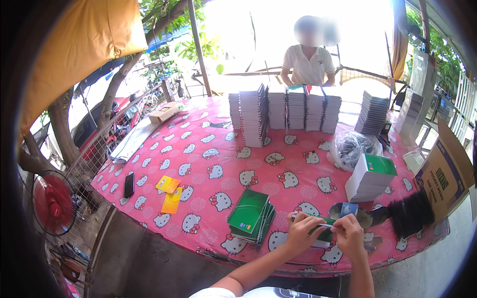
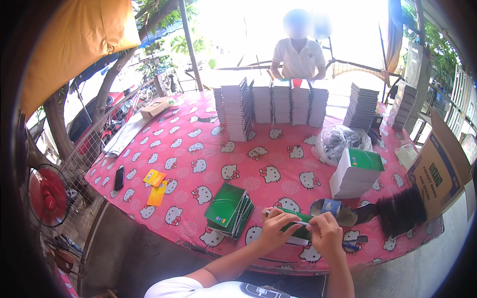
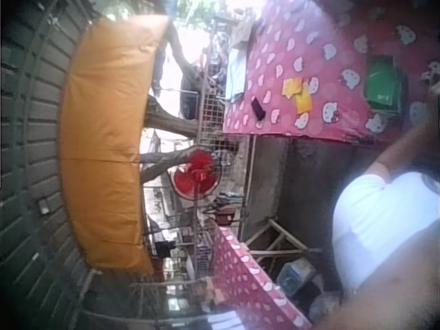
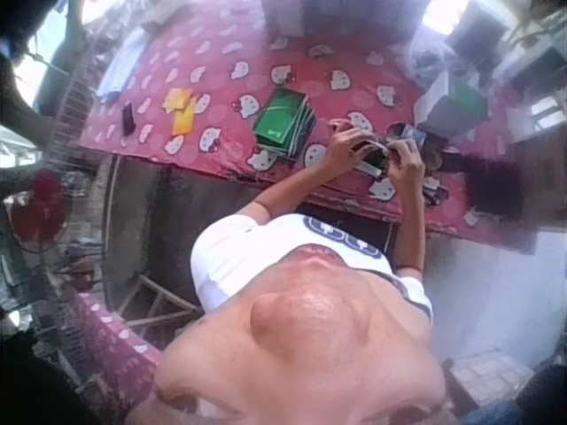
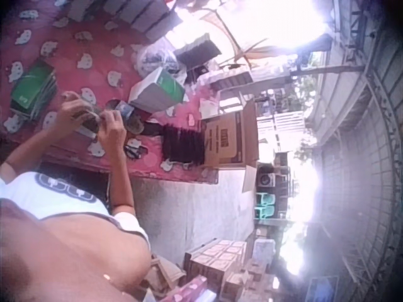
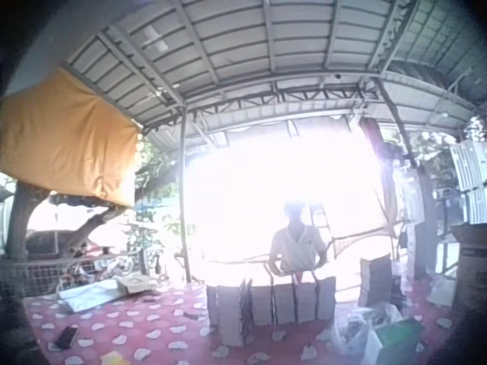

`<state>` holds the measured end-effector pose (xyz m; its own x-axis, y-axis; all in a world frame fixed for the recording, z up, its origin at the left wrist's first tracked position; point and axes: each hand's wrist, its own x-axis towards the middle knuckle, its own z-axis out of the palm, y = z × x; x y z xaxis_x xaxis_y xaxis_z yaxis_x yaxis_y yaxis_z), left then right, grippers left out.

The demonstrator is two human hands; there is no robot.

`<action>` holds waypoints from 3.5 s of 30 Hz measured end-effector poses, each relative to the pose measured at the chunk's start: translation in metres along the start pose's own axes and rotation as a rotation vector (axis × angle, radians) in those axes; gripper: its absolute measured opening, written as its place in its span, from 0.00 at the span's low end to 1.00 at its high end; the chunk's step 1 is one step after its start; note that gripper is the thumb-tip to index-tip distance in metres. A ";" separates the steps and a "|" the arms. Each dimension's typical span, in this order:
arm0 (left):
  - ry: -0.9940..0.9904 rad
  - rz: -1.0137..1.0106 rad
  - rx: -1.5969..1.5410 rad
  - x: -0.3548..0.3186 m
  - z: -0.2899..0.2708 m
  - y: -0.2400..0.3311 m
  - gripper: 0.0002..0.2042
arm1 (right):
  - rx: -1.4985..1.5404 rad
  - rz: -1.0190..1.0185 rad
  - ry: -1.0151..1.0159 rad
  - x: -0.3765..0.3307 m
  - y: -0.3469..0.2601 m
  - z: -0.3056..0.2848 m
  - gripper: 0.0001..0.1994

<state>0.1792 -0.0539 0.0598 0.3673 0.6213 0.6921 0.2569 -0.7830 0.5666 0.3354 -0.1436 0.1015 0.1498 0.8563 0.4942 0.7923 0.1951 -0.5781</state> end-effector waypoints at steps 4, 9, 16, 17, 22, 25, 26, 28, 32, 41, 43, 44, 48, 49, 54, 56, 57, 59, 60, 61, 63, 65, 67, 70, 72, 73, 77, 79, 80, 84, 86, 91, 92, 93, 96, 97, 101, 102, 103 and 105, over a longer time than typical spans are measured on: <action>0.014 0.048 -0.032 -0.003 -0.002 -0.005 0.05 | -0.055 0.057 -0.009 0.009 -0.025 -0.006 0.13; 0.058 0.088 -0.092 -0.002 0.000 -0.008 0.06 | -0.061 0.111 0.024 0.005 -0.022 -0.002 0.12; 0.054 0.095 -0.107 -0.003 -0.004 -0.008 0.07 | 0.054 0.110 -0.045 0.008 -0.021 -0.006 0.09; 0.053 0.093 -0.114 -0.002 -0.004 -0.007 0.07 | 0.046 0.114 -0.051 0.007 -0.020 -0.006 0.09; 0.054 0.101 -0.121 -0.003 -0.001 -0.007 0.07 | -0.025 -0.096 -0.003 0.002 -0.002 0.003 0.09; 0.054 0.103 -0.116 -0.003 -0.003 -0.008 0.08 | 0.063 0.075 -0.012 0.006 -0.028 -0.003 0.07; 0.048 0.105 -0.123 -0.003 -0.002 -0.008 0.08 | 0.051 0.075 0.014 0.004 -0.026 -0.002 0.07; 0.043 0.110 -0.130 -0.003 -0.003 -0.007 0.08 | 0.028 0.074 0.067 0.001 -0.019 0.005 0.06; 0.045 0.108 -0.135 -0.004 -0.004 -0.008 0.08 | -0.031 0.043 0.057 0.000 -0.015 0.012 0.05; -0.047 0.074 -0.038 0.010 -0.009 0.005 0.20 | -0.356 0.187 -0.224 0.003 0.115 -0.026 0.38; -0.071 0.125 0.027 0.009 -0.010 0.000 0.20 | -0.353 0.271 -0.161 -0.011 0.126 -0.020 0.40; -0.090 0.115 0.026 0.003 -0.009 -0.007 0.20 | -0.358 0.252 -0.129 -0.006 0.115 -0.017 0.39; -0.098 0.129 0.021 0.006 -0.004 -0.009 0.17 | -0.615 0.200 -0.196 -0.011 0.132 -0.028 0.29; -0.091 0.129 0.008 0.008 -0.001 -0.004 0.16 | -0.588 0.254 -0.249 -0.015 0.140 -0.030 0.27; -0.087 0.103 -0.014 0.005 -0.001 -0.011 0.14 | 0.675 0.202 -0.130 0.007 0.104 -0.038 0.21; -0.101 0.094 -0.029 0.004 -0.001 -0.012 0.15 | 0.845 0.107 -0.227 0.011 0.093 -0.040 0.20; -0.105 0.101 -0.026 0.007 -0.001 -0.012 0.15 | 0.565 0.089 -0.349 0.014 0.088 -0.043 0.20; -0.125 0.084 -0.026 0.007 -0.005 -0.010 0.16 | 0.111 0.323 -0.325 0.027 0.091 -0.040 0.20; -0.135 0.069 -0.039 0.008 -0.005 -0.008 0.16 | 0.328 0.218 -0.299 0.023 0.110 -0.036 0.19; -0.139 0.060 -0.057 0.014 -0.001 -0.006 0.17 | 0.534 0.104 -0.269 0.016 0.144 -0.030 0.18; -0.096 0.056 -0.071 0.018 -0.005 -0.010 0.17 | 0.530 0.069 -0.236 0.026 0.125 -0.021 0.15; -0.071 0.016 -0.069 0.011 -0.014 -0.013 0.17 | 0.068 0.226 -0.184 0.039 0.074 -0.028 0.12; -0.017 -0.032 -0.069 0.014 -0.016 -0.016 0.17 | 0.439 0.230 -0.236 0.046 0.067 -0.035 0.11; -0.060 -0.213 -0.320 0.002 -0.010 -0.034 0.18 | 0.300 0.103 -0.335 0.049 0.064 -0.023 0.11; -0.062 -0.259 -0.420 -0.001 -0.005 -0.045 0.18 | 0.492 0.208 -0.332 0.053 0.062 -0.025 0.11; -0.055 -0.250 -0.412 -0.007 -0.005 -0.048 0.19 | 0.587 0.260 -0.329 0.054 0.061 -0.027 0.11; -0.063 -0.414 -0.510 -0.005 0.004 -0.046 0.19 | 0.202 0.177 -0.231 0.047 0.080 -0.007 0.15; -0.008 -0.370 -0.665 -0.006 0.002 -0.049 0.20 | 0.452 0.225 -0.267 0.049 0.080 -0.005 0.14; 0.020 -0.389 -0.659 -0.007 0.002 -0.051 0.20 | 0.503 0.124 -0.294 0.051 0.079 -0.007 0.14; 0.041 -0.427 -0.850 -0.003 -0.003 -0.047 0.18 | 0.252 0.201 -0.297 0.061 0.084 0.013 0.19; 0.066 -0.452 -0.881 -0.002 -0.007 -0.049 0.18 | 0.398 0.161 -0.295 0.067 0.082 0.011 0.20; 0.065 -0.580 -0.832 -0.002 -0.007 -0.044 0.17 | 0.024 0.237 -0.278 0.067 0.073 0.009 0.25; 0.057 -0.581 -0.852 -0.003 -0.009 -0.046 0.17 | 0.619 0.203 -0.247 0.061 0.068 0.010 0.21; 0.048 -0.581 -0.874 -0.006 -0.011 -0.051 0.17 | 0.568 0.151 -0.258 0.061 0.067 0.014 0.21; 0.026 -0.592 -0.884 -0.007 -0.014 -0.059 0.16 | 0.102 0.190 -0.323 0.065 0.062 0.009 0.21; 0.017 -0.597 -0.879 -0.008 -0.014 -0.060 0.16 | 0.024 0.248 -0.283 0.058 0.059 0.004 0.21; 0.025 -0.564 -0.927 -0.009 -0.017 -0.058 0.14 | -0.370 0.388 -0.150 0.026 0.065 -0.028 0.22; 0.020 -0.565 -0.949 -0.008 -0.016 -0.056 0.14 | -0.476 0.408 -0.139 0.011 0.071 -0.031 0.22; 0.016 -0.566 -0.970 -0.007 -0.015 -0.053 0.13 | -0.582 0.427 -0.128 -0.003 0.077 -0.031 0.21; 0.036 -0.564 -0.963 -0.005 -0.012 -0.044 0.14 | -0.628 0.493 -0.133 -0.020 0.074 -0.041 0.21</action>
<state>0.1554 -0.0220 0.0371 0.3866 0.8931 0.2302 -0.4267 -0.0481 0.9031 0.4153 -0.1654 0.0752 0.5283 0.8313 0.1730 0.8437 -0.4909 -0.2174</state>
